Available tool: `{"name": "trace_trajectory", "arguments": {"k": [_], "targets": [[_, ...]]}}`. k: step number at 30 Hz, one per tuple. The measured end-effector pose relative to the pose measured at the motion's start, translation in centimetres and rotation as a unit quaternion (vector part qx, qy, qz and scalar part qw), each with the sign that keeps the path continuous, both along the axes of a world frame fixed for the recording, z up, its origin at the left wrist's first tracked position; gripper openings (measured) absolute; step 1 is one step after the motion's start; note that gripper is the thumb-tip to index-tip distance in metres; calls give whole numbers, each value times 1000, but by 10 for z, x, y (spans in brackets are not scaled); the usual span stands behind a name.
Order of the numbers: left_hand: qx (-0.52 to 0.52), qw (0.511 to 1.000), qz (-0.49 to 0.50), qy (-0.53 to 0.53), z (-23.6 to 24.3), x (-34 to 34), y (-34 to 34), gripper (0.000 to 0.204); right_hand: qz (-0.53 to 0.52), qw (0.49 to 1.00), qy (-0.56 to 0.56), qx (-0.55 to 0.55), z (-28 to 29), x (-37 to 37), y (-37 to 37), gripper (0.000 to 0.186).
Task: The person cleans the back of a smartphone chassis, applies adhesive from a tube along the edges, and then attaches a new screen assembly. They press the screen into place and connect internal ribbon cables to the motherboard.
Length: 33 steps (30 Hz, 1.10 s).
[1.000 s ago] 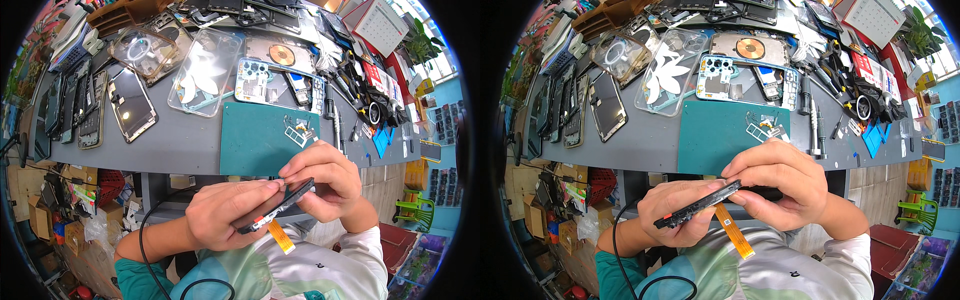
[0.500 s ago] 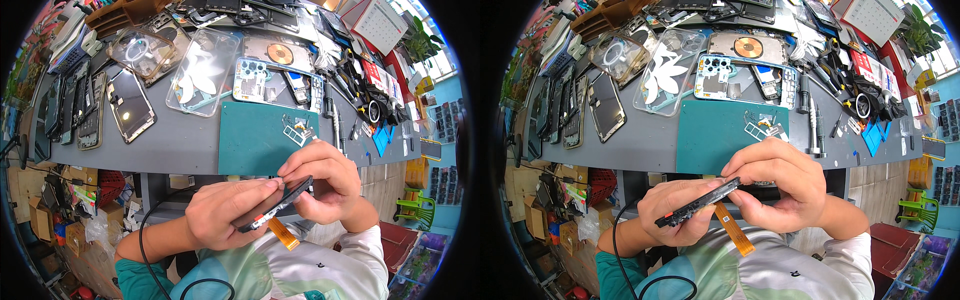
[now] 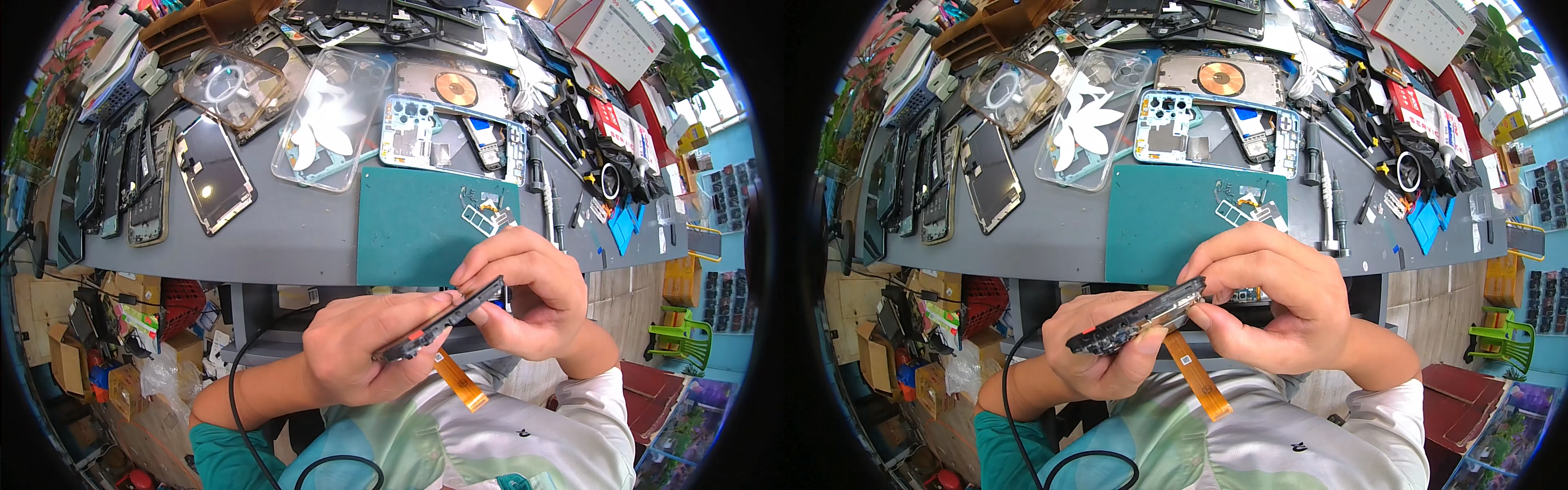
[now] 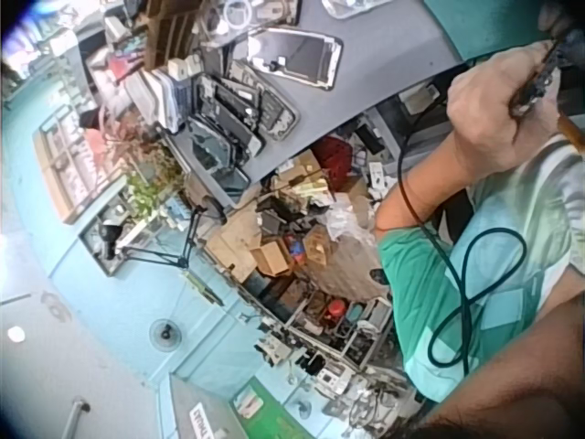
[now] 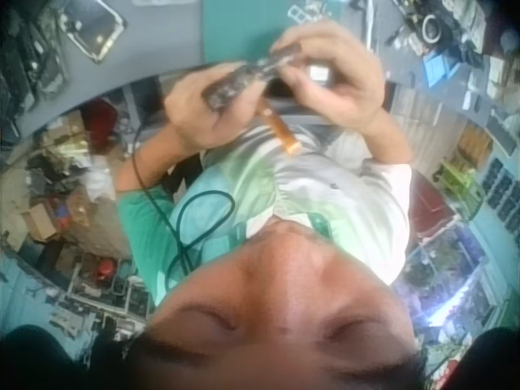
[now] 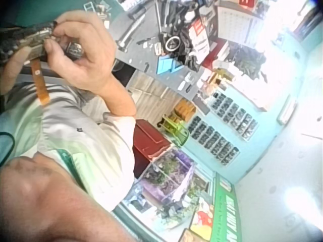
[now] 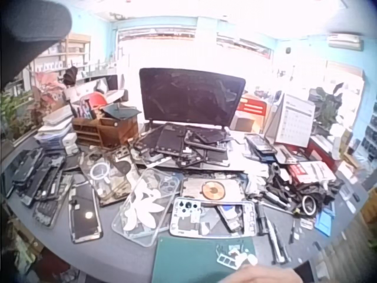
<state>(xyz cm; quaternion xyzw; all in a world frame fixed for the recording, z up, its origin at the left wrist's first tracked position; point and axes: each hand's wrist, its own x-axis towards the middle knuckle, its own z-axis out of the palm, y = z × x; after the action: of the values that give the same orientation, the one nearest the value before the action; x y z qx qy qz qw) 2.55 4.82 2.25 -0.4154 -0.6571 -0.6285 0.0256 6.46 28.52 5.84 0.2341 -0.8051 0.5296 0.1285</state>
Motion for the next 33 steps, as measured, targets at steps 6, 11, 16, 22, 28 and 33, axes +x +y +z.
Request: {"name": "trace_trajectory", "arguments": {"k": [6, 11, 16, 22, 28, 33], "targets": [[-9, 996, 58, -61, -1, 3, 1, 23, -44, 998, 42, 2, -4, 0, -1, 32], [11, 995, 85, -47, -5, 3, 4, 20, -91, 981, 152, 77, -11, 11, -2, 37], [-1, 996, 74, -51, -1, 3, 4, 17, -98, 977, 163, 99, -13, 14, -3, 39], [3, 995, 83, -55, 0, 4, 6, 16, -105, 978, 158, 89, -15, 15, -6, 41], [6, 995, 84, -52, -2, 5, 5, 17, -92, 977, 165, 97, -14, 14, -4, 42], [1, 995, 88, -52, -2, 6, 5, 19, -89, 977, 169, 92, -16, 13, -3, 41]]}}
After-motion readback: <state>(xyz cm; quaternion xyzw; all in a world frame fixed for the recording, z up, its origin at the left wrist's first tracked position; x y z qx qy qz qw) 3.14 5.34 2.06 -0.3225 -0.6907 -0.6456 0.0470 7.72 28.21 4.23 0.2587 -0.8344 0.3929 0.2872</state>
